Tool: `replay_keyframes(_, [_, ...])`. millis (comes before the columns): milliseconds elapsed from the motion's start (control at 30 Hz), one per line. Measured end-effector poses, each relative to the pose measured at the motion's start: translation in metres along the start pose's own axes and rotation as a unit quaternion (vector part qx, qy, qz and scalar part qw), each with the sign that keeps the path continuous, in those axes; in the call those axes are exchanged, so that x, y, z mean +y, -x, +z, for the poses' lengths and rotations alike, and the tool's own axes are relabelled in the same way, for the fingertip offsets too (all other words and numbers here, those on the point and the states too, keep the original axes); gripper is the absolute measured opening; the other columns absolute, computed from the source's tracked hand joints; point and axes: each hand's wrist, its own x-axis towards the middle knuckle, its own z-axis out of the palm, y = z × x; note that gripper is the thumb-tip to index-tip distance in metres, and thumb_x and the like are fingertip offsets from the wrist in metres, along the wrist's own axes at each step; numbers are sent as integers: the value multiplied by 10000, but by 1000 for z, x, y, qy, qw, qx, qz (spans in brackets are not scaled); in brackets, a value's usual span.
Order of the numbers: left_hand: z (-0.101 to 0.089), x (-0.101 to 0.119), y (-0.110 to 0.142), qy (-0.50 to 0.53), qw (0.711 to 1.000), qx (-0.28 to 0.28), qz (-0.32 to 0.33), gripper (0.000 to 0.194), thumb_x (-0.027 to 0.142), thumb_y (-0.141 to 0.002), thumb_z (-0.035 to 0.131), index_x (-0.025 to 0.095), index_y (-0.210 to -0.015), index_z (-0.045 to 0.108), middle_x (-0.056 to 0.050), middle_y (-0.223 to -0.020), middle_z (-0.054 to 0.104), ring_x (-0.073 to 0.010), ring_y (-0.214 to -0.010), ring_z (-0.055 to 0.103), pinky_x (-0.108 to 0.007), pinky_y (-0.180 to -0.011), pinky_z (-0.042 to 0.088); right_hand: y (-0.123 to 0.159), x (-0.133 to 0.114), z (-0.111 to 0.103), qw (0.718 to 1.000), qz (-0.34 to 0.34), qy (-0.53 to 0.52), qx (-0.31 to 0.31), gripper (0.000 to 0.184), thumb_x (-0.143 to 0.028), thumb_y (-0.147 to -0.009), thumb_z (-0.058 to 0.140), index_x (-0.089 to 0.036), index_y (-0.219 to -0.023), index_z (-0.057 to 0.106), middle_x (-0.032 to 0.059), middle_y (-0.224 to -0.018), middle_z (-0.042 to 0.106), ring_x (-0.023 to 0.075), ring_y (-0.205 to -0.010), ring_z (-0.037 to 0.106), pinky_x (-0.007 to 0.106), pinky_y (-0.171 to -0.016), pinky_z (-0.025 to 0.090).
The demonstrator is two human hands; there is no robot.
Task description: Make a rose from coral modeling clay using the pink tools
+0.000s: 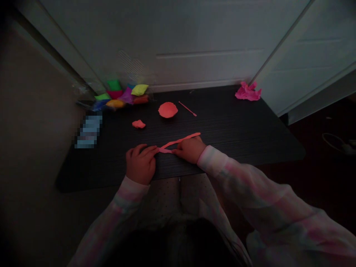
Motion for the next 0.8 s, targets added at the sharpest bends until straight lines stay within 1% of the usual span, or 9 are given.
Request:
replay_keyframes(67, [0, -1, 0, 10, 1000, -1, -4, 280, 151, -702, 406, 227, -909, 578, 4, -978, 598, -239, -955, 430, -429, -794, 290, 1, 1, 0, 1000, -10, -7, 4, 410, -464, -744, 340, -189, -558, 580, 3, -533, 547, 116, -538, 466, 247, -527, 251])
replay_keyframes(133, [1, -4, 1, 30, 999, 11, -15, 279, 148, -708, 395, 205, -913, 576, -7, -983, 593, -218, -936, 443, -400, -793, 317, 3, 4, 0, 999, -27, -38, 6, 406, -443, -758, 328, -182, -563, 571, -1, -546, 550, 111, -549, 471, 244, -547, 268])
replay_keyframes(233, [1, -7, 1, 62, 996, 56, -36, 298, 132, -722, 364, 166, -945, 560, -34, -997, 581, -185, -934, 451, -359, -809, 338, 7, 7, 0, 994, -35, -106, 2, 410, -432, -777, 303, -174, -587, 558, -7, -568, 552, 99, -562, 479, 229, -565, 290])
replay_keyframes(333, [2, -8, 3, 70, 993, 87, -35, 304, 125, -720, 368, 168, -955, 555, -35, -1004, 578, -181, -957, 442, -360, -829, 329, 10, 6, 0, 991, -34, -132, -4, 408, -443, -773, 310, -173, -584, 549, -10, -571, 550, 96, -572, 484, 223, -578, 300])
replay_keyframes(400, [2, -7, 5, 61, 994, 85, -27, 289, 130, -714, 382, 182, -926, 571, -23, -983, 589, -188, -955, 444, -370, -829, 323, 10, 4, 0, 992, -37, -123, -5, 400, -442, -768, 325, -175, -569, 546, -12, -562, 547, 97, -575, 484, 224, -584, 299])
replay_keyframes(467, [2, -5, 6, 47, 996, 69, -23, 268, 135, -705, 399, 192, -885, 590, -11, -947, 606, -201, -947, 448, -382, -818, 317, 9, 1, 0, 994, -33, -101, -7, 403, -439, -766, 326, -176, -553, 545, -12, -547, 542, 99, -565, 477, 228, -576, 293])
replay_keyframes(567, [2, -3, 7, 23, 998, 45, -20, 243, 136, -690, 419, 197, -834, 604, 2, -897, 625, -218, -938, 447, -400, -798, 306, 6, -3, -1, 998, -22, -56, -10, 410, -443, -760, 326, -177, -541, 547, -9, -537, 542, 104, -545, 467, 236, -553, 278])
replay_keyframes(667, [2, -2, 6, 8, 999, 41, -17, 231, 140, -688, 424, 200, -820, 603, 10, -879, 630, -224, -931, 446, -412, -786, 295, 4, -5, 0, 1000, -16, -9, -13, 413, -449, -755, 322, -176, -554, 557, 4, -564, 558, 119, -562, 475, 249, -551, 266])
replay_keyframes(800, [2, -1, 5, 13, 999, 39, -15, 215, 141, -687, 427, 195, -804, 598, 3, -872, 628, -220, -925, 448, -401, -782, 297, 3, -6, 3, 999, -23, 35, -6, 405, -445, -757, 321, -179, -576, 567, 15, -603, 579, 151, -623, 495, 301, -631, 258])
